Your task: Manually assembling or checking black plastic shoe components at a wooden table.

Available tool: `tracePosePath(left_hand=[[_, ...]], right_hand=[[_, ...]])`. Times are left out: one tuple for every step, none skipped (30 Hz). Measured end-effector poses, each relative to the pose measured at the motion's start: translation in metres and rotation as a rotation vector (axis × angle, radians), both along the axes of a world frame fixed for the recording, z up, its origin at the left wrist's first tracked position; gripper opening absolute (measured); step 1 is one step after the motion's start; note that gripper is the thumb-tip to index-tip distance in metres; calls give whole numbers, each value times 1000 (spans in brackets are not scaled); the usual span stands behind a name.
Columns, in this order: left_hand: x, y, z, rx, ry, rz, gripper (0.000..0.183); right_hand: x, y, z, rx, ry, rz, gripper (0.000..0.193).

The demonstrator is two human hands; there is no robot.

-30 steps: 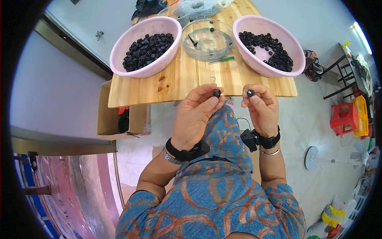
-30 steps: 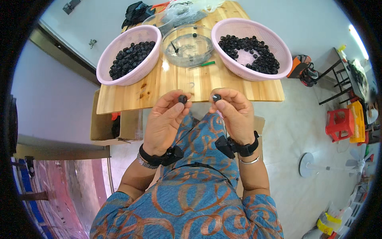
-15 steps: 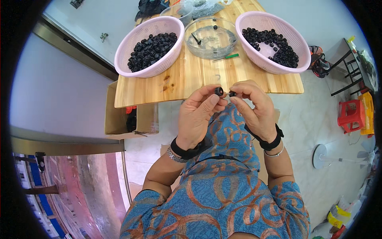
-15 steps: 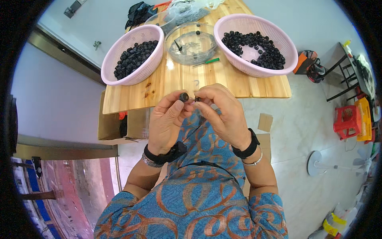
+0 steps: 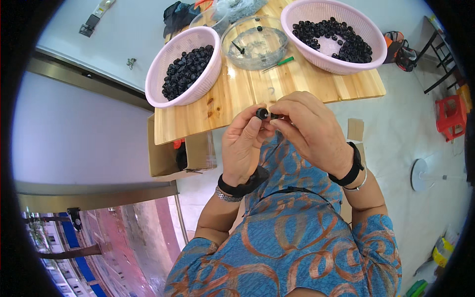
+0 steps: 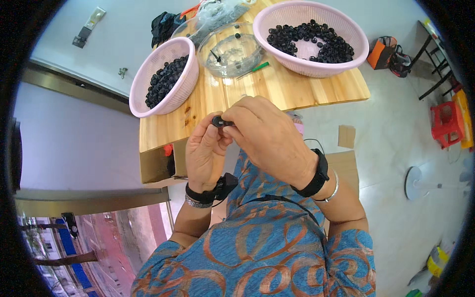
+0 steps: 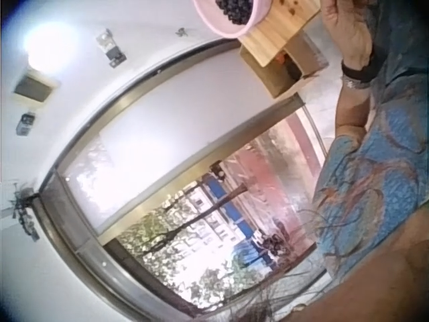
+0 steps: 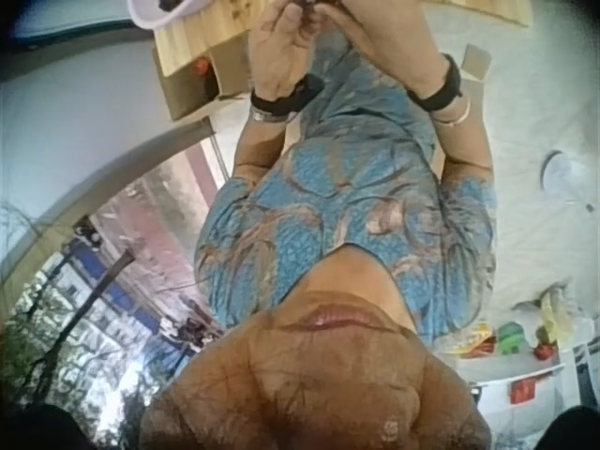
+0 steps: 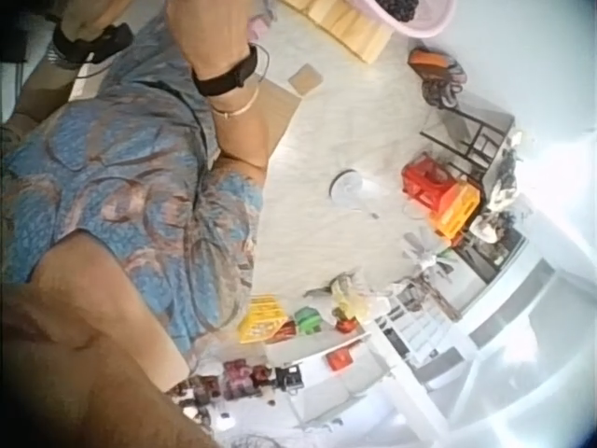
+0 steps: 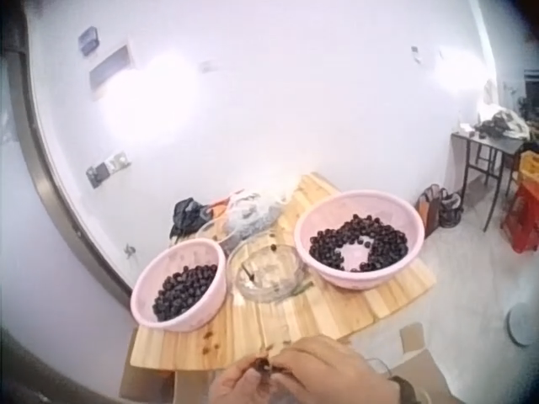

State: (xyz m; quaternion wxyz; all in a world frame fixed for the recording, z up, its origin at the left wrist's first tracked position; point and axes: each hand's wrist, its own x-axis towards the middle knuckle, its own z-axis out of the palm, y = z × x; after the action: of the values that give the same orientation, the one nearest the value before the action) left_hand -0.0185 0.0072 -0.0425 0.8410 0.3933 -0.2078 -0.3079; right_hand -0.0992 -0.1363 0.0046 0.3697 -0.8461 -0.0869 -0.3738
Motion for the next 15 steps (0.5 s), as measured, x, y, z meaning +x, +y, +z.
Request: tracePosePath(left_hand=[[-1, -1, 0, 10, 0, 21, 29], [-2, -2, 1, 18, -1, 44, 30], [-2, -3, 2, 24, -5, 40, 30], [-3, -3, 3, 29, -16, 48, 29], [-4, -4, 4, 34, -26, 56, 29], [-4, -4, 4, 38, -29, 54, 29], [-5, -4, 3, 30, -56, 63, 29], [-5, -5, 2, 23, -82, 73, 29], [-6, -5, 2, 25, -84, 72, 29], [-7, -6, 3, 44, -124, 89, 29], [-8, -6, 3, 63, -164, 106, 28], [-10, -6, 5, 65, -165, 105, 28], [-11, -7, 7, 95, -220, 131, 28], [-12, -7, 9, 125, -276, 157, 27], [-12, -6, 8, 125, -277, 157, 27]], right_hand=[[0, 0, 0, -34, -4, -1, 18], [0, 0, 0, -27, -9, -5, 18], [1, 1, -2, -54, -17, -15, 18], [1, 1, -2, -82, -25, -26, 18], [0, 0, -2, -77, -28, -28, 18], [0, 0, -2, -104, -20, -32, 19], [-1, 0, -1, -131, -11, -36, 19], [-2, 0, -1, -128, -13, -37, 19], [-3, 0, 0, -147, -6, -35, 20], [-4, -1, 1, -167, 1, -33, 21], [-4, -1, 0, -166, 0, -34, 21], [-5, -1, 0, -167, 9, -41, 21], [-6, -1, 0, -169, 17, -48, 21], [-6, -1, 0, -168, 16, -49, 21], [-7, -1, 1, -173, 32, -39, 21]])
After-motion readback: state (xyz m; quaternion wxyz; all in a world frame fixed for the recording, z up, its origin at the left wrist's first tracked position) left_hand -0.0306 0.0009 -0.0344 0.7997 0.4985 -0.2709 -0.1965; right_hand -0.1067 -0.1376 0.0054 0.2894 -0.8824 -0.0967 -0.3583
